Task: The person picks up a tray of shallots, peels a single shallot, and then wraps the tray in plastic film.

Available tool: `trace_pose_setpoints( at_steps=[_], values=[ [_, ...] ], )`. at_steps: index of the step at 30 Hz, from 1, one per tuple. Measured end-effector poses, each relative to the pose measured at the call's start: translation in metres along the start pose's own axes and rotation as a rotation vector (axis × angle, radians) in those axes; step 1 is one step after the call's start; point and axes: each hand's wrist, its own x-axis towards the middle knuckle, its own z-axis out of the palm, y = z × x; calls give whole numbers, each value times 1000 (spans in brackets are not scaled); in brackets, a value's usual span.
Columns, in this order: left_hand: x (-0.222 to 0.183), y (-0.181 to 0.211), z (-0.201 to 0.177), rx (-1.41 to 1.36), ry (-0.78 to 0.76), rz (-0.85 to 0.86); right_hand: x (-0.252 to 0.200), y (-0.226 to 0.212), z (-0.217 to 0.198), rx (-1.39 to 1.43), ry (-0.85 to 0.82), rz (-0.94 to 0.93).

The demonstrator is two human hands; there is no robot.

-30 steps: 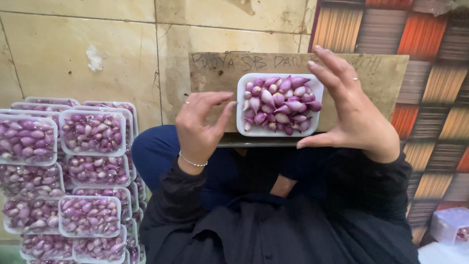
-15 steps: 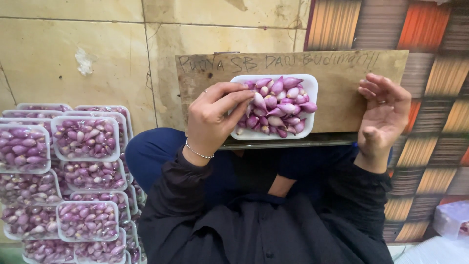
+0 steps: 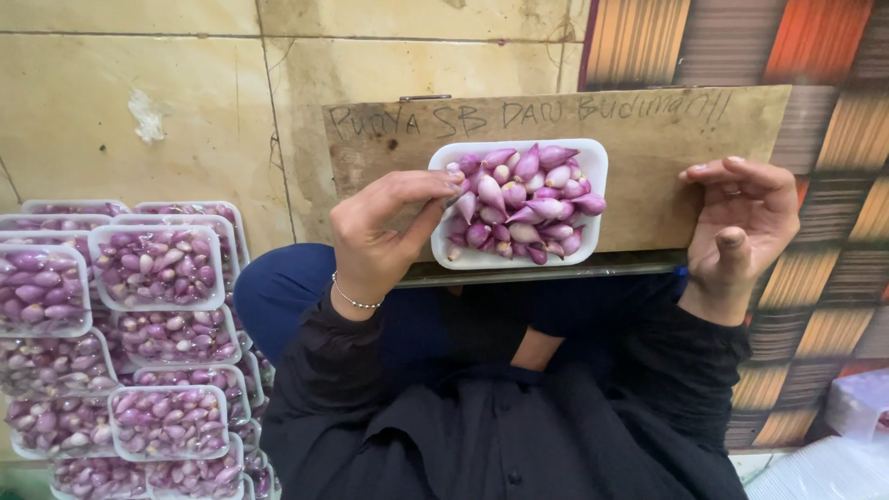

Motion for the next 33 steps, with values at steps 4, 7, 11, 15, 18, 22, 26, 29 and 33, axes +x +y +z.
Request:
trace_pose_setpoints(
  at_steps=[4,7,11,15,18,22,26,29,33],
  values=[
    [-2,3,0,-196,76,-64,1,-1,3,-8,12,-12],
    [-6,11,0,-306,88,-73,2,-2,3,8,6,-15],
    [-28,31,6,-349,100,-53,-4,-7,15,73,55,-51],
    [-49,64,25,-469,129,-35,-38,-42,58,50,154,-239],
    [-77,85,41,-555,141,-28,-85,-78,94,169,-45,-270],
    [-107,103,50,-560,108,-44,-133,-93,113,265,-109,-255],
    [-128,119,54,-570,141,-37,-156,-103,115,278,-89,-257],
    [-142,118,61,-563,209,3,-171,-101,118,295,-55,-226],
    [-156,115,64,-379,276,45,-175,-105,124,315,-91,-77]
  ],
)
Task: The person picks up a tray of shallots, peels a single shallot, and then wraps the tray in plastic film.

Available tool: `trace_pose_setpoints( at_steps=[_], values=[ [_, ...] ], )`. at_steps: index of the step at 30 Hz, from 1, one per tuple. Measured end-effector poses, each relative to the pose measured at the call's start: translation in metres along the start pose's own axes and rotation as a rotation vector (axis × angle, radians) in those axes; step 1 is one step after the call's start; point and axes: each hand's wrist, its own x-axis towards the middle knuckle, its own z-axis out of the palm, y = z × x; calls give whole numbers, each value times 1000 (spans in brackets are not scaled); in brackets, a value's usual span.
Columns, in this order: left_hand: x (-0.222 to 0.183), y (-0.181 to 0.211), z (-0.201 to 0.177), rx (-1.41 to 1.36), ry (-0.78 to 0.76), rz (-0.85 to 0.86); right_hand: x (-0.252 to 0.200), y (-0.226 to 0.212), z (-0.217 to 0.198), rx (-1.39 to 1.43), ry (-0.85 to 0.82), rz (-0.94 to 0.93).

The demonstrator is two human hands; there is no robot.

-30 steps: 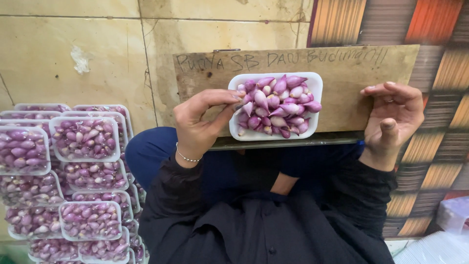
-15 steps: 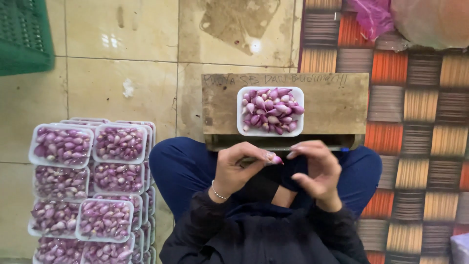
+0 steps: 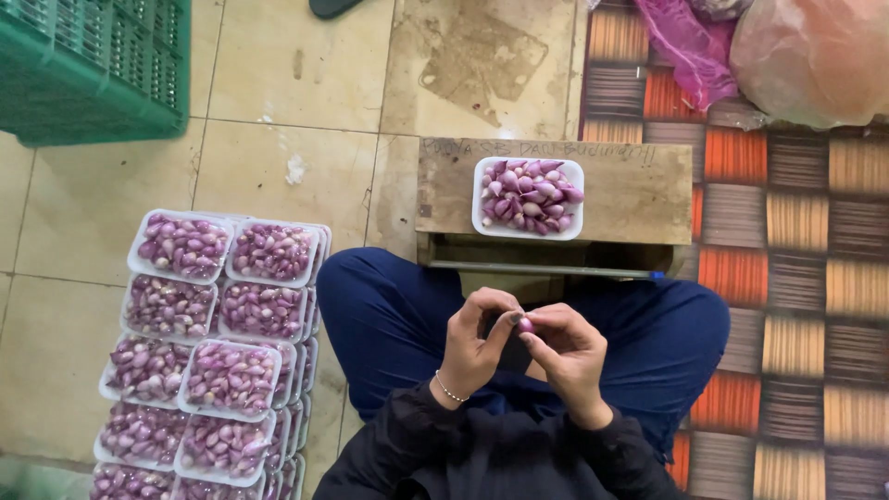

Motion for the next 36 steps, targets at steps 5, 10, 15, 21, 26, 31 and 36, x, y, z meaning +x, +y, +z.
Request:
trace_pose_setpoints(
  at_steps=[5,10,15,21,26,31,36],
  values=[
    [-13,-24,-36,148,131,-130,0,25,-15,134,-12,184],
    [-3,-39,-119,733,359,-15,30,39,-28,276,122,410],
    [-7,-56,-164,870,395,-15,67,35,2,-580,95,84],
    [-10,-76,-170,883,408,-20,98,69,3,-1110,85,-301],
    [-12,-81,-162,842,405,-74,106,68,9,-1154,111,-275],
    [-8,-79,-151,800,400,-56,108,75,10,-1167,116,-278],
    [-5,-69,-140,758,395,-53,106,61,13,-1040,126,-329]
  ],
)
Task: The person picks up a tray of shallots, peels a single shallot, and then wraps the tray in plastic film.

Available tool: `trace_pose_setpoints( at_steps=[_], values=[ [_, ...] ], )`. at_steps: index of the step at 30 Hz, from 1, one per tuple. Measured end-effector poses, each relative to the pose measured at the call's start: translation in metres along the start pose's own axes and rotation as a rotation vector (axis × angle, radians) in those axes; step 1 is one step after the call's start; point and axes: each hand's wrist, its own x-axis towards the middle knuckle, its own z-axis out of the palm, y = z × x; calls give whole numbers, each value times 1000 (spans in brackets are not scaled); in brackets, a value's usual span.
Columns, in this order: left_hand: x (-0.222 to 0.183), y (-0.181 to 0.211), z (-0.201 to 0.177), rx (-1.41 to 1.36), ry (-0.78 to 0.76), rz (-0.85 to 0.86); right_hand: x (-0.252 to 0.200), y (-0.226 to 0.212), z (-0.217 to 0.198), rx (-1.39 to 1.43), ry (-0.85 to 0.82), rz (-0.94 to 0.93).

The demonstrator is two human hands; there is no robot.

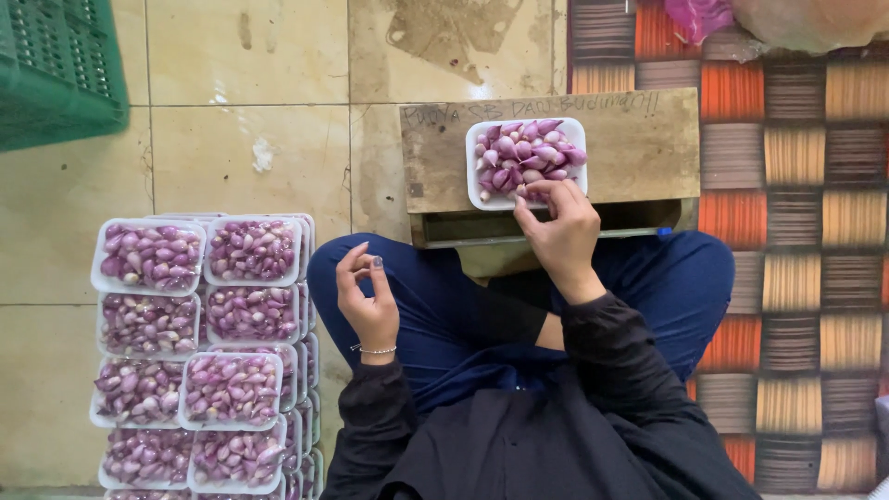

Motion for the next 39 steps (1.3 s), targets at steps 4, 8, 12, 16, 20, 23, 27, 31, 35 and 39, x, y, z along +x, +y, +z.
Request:
trace_pose_setpoints(
  at_steps=[4,8,12,16,20,23,27,31,35,39],
  values=[
    [5,58,5,-157,-117,-19,-9,-12,-20,133,8,-116],
    [-4,103,16,-414,-386,-44,-23,-48,-48,201,-76,-235],
    [-17,123,27,-511,-509,-65,-42,-46,-60,361,-114,-304],
    [-29,128,28,-565,-562,-98,-54,-41,-71,424,-90,-264],
    [-36,136,22,-697,-640,-215,-51,-51,-87,439,-59,-252],
    [-41,135,22,-739,-641,-259,-56,-45,-91,445,-69,-264],
    [-46,133,25,-814,-622,-319,-60,-42,-95,607,-84,-56],
    [-49,146,22,-855,-655,-328,-63,-49,-105,699,-143,35],
    [-38,148,12,-725,-692,-167,-64,-52,-115,694,-136,57],
    [-37,149,7,-552,-668,39,-61,-57,-126,675,-159,47]
  ],
)
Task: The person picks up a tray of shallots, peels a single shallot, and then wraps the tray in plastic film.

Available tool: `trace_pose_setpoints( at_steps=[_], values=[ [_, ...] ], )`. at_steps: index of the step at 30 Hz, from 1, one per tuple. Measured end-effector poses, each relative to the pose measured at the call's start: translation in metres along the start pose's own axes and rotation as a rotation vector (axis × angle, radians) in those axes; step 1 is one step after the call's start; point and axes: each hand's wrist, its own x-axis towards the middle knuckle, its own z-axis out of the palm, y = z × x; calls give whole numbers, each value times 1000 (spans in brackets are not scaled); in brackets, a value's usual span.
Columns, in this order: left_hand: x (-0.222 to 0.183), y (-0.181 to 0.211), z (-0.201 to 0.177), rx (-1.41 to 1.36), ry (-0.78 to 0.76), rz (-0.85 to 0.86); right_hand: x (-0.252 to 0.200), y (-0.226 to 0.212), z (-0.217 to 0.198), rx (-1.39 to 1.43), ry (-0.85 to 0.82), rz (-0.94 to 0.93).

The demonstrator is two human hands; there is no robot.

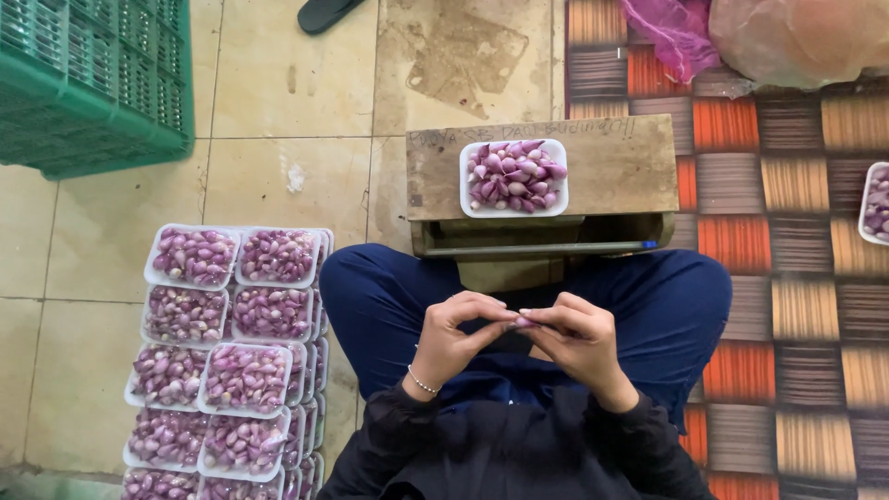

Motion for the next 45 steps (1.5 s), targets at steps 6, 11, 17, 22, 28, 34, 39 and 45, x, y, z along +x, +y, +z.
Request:
trace_pose_setpoints(
  at_steps=[6,11,17,22,28,34,39,45],
  values=[
    [4,7,-1,132,1,143,6,-5,-9,-18,-59,-13],
    [14,18,-4,180,-58,221,16,-13,-14,-15,-96,-49],
    [24,24,-13,220,-183,275,19,-15,-15,10,-111,-49],
    [24,32,-20,268,-328,285,17,-12,-16,102,-221,-12],
    [26,48,-23,324,-418,356,23,-19,-16,305,-350,131],
    [24,42,-12,315,-236,440,1,9,-7,769,-201,403],
    [27,39,1,87,-36,445,-5,26,-4,881,-36,434],
    [19,25,2,-134,-19,236,-13,51,-38,788,114,506]
  ],
)
